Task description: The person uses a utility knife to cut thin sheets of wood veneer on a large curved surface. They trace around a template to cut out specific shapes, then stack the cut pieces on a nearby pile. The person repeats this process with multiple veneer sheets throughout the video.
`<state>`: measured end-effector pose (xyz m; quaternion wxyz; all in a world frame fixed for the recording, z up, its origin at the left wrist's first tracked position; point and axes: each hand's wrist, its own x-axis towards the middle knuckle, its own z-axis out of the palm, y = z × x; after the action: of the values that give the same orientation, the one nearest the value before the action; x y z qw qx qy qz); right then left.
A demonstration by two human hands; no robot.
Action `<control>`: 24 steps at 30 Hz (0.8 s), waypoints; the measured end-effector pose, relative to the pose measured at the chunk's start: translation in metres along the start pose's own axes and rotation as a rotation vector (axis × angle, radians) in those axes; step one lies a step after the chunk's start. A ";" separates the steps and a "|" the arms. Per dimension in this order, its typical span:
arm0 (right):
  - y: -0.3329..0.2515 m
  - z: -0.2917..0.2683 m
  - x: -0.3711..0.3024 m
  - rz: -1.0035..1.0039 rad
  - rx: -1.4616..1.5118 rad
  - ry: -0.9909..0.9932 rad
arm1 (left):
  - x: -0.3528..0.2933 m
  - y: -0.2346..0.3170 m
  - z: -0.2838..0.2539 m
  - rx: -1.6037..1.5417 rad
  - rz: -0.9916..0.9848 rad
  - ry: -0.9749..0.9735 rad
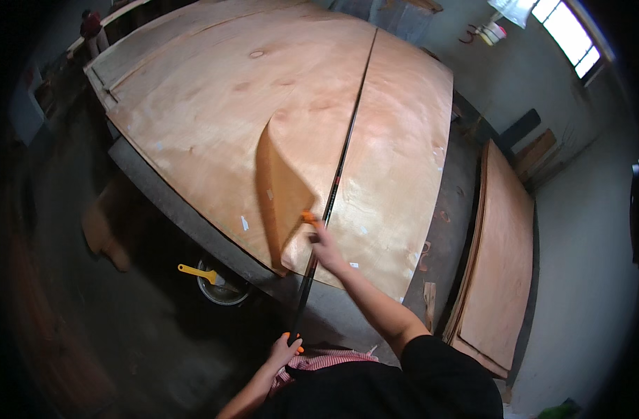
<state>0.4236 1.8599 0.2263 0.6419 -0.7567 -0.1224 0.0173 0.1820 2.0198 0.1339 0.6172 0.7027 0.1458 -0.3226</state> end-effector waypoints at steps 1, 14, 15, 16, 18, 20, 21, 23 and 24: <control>-0.009 -0.028 -0.017 0.160 0.079 0.130 | 0.003 -0.011 0.005 -0.004 0.018 -0.009; 0.151 -0.185 -0.258 0.396 1.186 0.826 | 0.015 -0.016 0.052 0.166 0.176 0.127; 0.142 -0.171 -0.258 0.444 1.193 0.833 | 0.011 -0.016 0.048 0.179 0.173 0.181; 0.135 -0.164 -0.264 0.445 1.193 0.834 | 0.012 -0.014 0.048 0.190 0.185 0.215; 0.133 -0.154 -0.270 0.488 1.166 0.821 | 0.019 -0.007 0.045 0.250 0.252 0.259; 0.133 -0.147 -0.273 0.521 1.122 0.815 | 0.026 0.006 0.045 0.177 0.279 0.226; 0.128 -0.138 -0.273 0.548 1.096 0.814 | 0.028 0.014 0.042 0.161 0.282 0.206; 0.127 -0.128 -0.270 0.596 0.974 0.791 | 0.036 0.034 0.043 0.122 0.293 0.153; 0.124 -0.126 -0.268 0.636 0.940 0.673 | 0.042 0.042 0.043 0.099 0.280 0.100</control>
<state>0.2070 1.6641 0.0922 0.8708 -0.3594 0.3350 0.0200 0.2267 1.9624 0.1388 0.6128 0.7608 0.0607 -0.2048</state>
